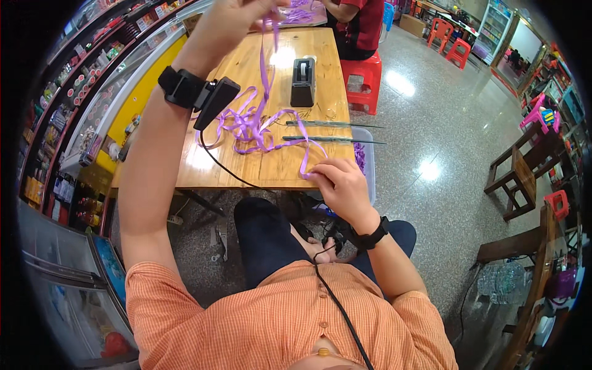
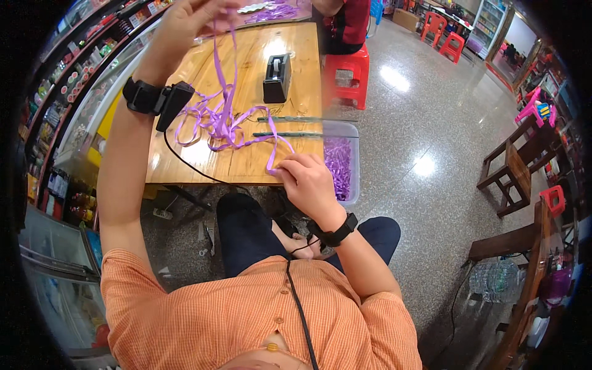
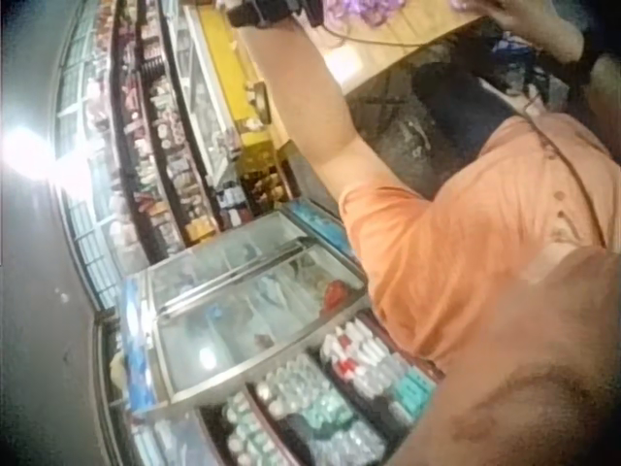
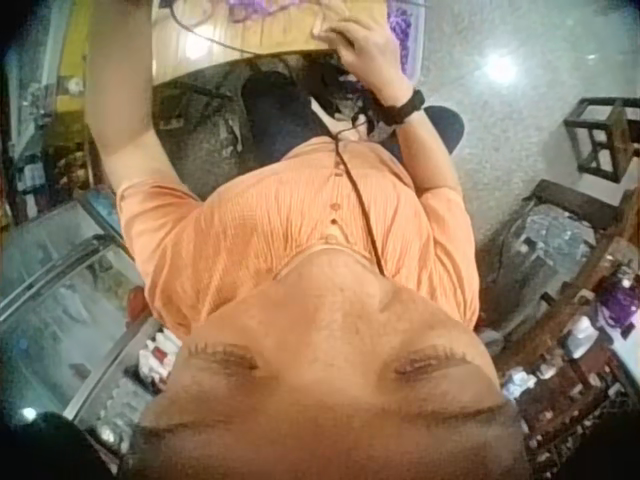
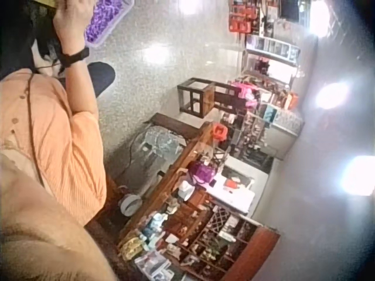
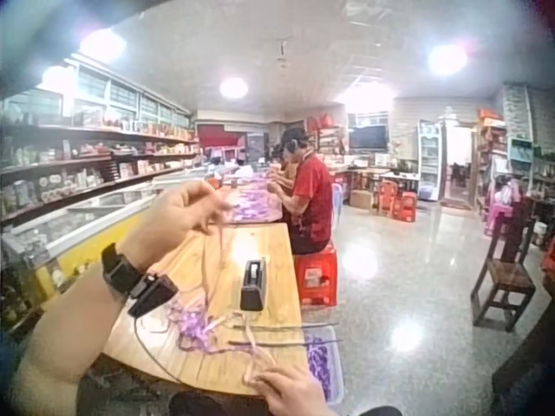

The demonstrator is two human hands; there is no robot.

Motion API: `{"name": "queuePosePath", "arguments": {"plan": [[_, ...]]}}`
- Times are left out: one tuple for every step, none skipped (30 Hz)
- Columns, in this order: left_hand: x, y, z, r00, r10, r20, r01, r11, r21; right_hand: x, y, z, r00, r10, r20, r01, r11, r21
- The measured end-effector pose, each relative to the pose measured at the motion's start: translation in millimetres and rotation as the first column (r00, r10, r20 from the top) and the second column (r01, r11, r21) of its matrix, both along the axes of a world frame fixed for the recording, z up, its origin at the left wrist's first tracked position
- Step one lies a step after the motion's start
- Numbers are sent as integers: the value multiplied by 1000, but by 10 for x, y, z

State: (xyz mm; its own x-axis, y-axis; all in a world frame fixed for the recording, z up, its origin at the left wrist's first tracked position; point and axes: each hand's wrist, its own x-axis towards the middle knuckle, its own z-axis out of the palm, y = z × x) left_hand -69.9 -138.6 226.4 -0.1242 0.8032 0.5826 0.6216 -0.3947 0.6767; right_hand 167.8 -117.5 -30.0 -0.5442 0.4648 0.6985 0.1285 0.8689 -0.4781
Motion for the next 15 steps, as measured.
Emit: {"name": "queuePosePath", "arguments": {"plan": [[-33, 24, 4, 1000, 1, -1, -1, 1000, 0, 1, -43, 77, 1000, 9, -3, -8, 1000, 19], [-64, 47, 5, 998, 50, -27, -44, 979, 201, 0, -69, 122, 1000, 17, -6, -16, 999, 38], [-58, 75, 8, 994, 99, -41, -75, 915, 395, 24, -66, 124, 1000, 13, -4, -13, 999, 37], [-179, 99, 14, 994, 102, -43, -77, 915, 396, 41, -64, 131, 999, 46, 13, -46, 998, 44], [-394, 120, 12, 967, 253, -40, -222, 906, 360, 61, -58, 133, 997, 78, 30, -79, 996, 51], [-457, 114, 31, 920, 391, -42, -358, 876, 322, 104, -17, 94, 997, 74, 30, -75, 996, 51], [-507, 119, 19, 921, 387, -41, -354, 878, 323, 156, 33, 22, 993, 108, 47, -109, 994, 24], [-554, 127, -3, 852, 513, -108, -427, 799, 424, 210, 68, -21, 988, 142, 62, -142, 990, -4], [-597, 107, -24, 758, 633, -159, -479, 705, 523, 254, 71, -20, 988, 140, 63, -140, 990, -8], [-890, 93, -53, 736, 627, -257, -317, 654, 687, 272, 32, 30, 985, 170, 41, -162, 975, -150], [-1141, 41, -122, 726, 635, -263, -321, 651, 687, 287, -5, 79, 980, 198, 15, -185, 939, -291], [-1352, 10, -212, 657, 664, -357, -358, 692, 627, 330, -53, 111, 983, 168, -73, -182, 859, -479], [-1346, 31, -244, 594, 668, -449, -393, 728, 562, 371, -34, 102, 984, 161, -72, -175, 859, -480], [-1332, 8, -338, 721, 518, -461, -529, 841, 118, 414, -10, 93, 983, 91, -162, -158, 869, -468], [-1281, -8, -432, 701, 387, -599, -537, 839, -87, 465, 15, 85, 968, 22, -249, -137, 879, -457]]}}
